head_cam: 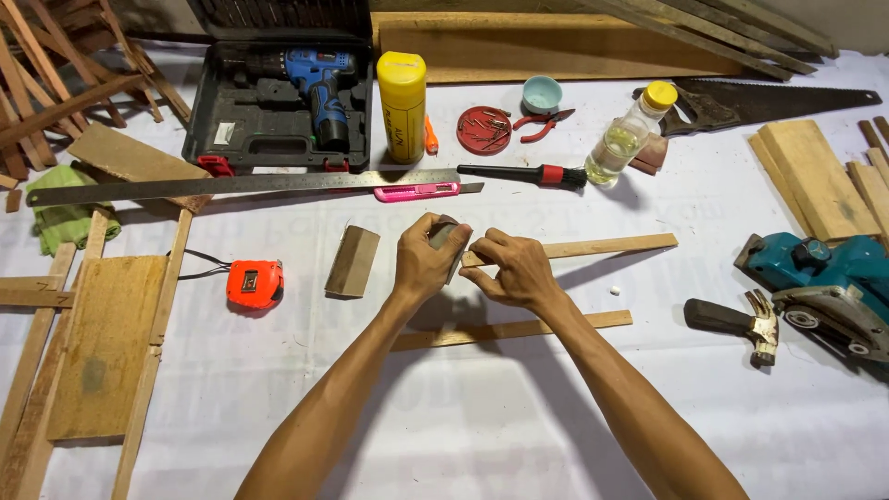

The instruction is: The person is sanding pieces of wood by hand using a piece of sandpaper.

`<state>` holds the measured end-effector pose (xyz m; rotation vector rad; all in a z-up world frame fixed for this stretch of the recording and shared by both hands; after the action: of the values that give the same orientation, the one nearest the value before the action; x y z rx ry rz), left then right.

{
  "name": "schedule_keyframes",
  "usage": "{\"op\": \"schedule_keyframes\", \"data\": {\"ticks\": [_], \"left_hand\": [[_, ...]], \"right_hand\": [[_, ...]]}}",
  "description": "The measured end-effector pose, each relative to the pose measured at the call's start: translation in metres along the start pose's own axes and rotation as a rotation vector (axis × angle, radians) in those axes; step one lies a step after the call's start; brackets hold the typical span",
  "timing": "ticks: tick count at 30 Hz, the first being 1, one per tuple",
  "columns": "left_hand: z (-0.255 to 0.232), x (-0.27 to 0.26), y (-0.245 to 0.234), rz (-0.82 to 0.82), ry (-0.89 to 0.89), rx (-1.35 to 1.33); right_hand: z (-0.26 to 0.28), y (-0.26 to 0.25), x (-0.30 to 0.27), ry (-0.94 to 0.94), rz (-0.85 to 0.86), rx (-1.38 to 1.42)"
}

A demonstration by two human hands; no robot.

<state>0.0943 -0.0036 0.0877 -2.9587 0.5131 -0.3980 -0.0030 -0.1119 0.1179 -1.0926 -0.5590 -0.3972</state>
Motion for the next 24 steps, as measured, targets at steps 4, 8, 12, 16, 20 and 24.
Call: {"op": "schedule_keyframes", "data": {"ticks": [4, 8, 12, 16, 20, 24], "left_hand": [[0.007, -0.005, 0.009, 0.153, -0.042, -0.085], [0.013, -0.001, 0.001, 0.071, -0.033, -0.001], [0.014, -0.008, 0.006, 0.144, 0.004, -0.004], [0.005, 0.003, -0.003, 0.051, 0.031, -0.001], [0.007, -0.001, 0.0, 0.1, 0.027, 0.015], [0.016, 0.008, -0.018, -0.13, 0.034, -0.025]], "right_hand": [[-0.002, 0.003, 0.0, 0.023, -0.003, 0.023], [-0.002, 0.01, -0.002, 0.044, 0.043, 0.022], [-0.003, 0.009, -0.002, 0.023, 0.033, 0.012], [-0.004, 0.012, 0.0, 0.05, 0.053, 0.027], [-0.003, 0.006, 0.007, 0.093, 0.073, 0.059], [0.012, -0.002, 0.02, 0.031, 0.066, 0.094]]}}
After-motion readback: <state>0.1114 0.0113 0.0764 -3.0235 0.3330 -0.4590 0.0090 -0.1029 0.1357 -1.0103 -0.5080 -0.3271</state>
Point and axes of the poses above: each hand's wrist, its own x-axis towards the middle knuckle, its own y-axis out of the palm, z = x × y, the point moved 9 cm from there along x, towards the middle knuckle, and after that the axes turned 11 degrees about -z, right-handed, at the moved point
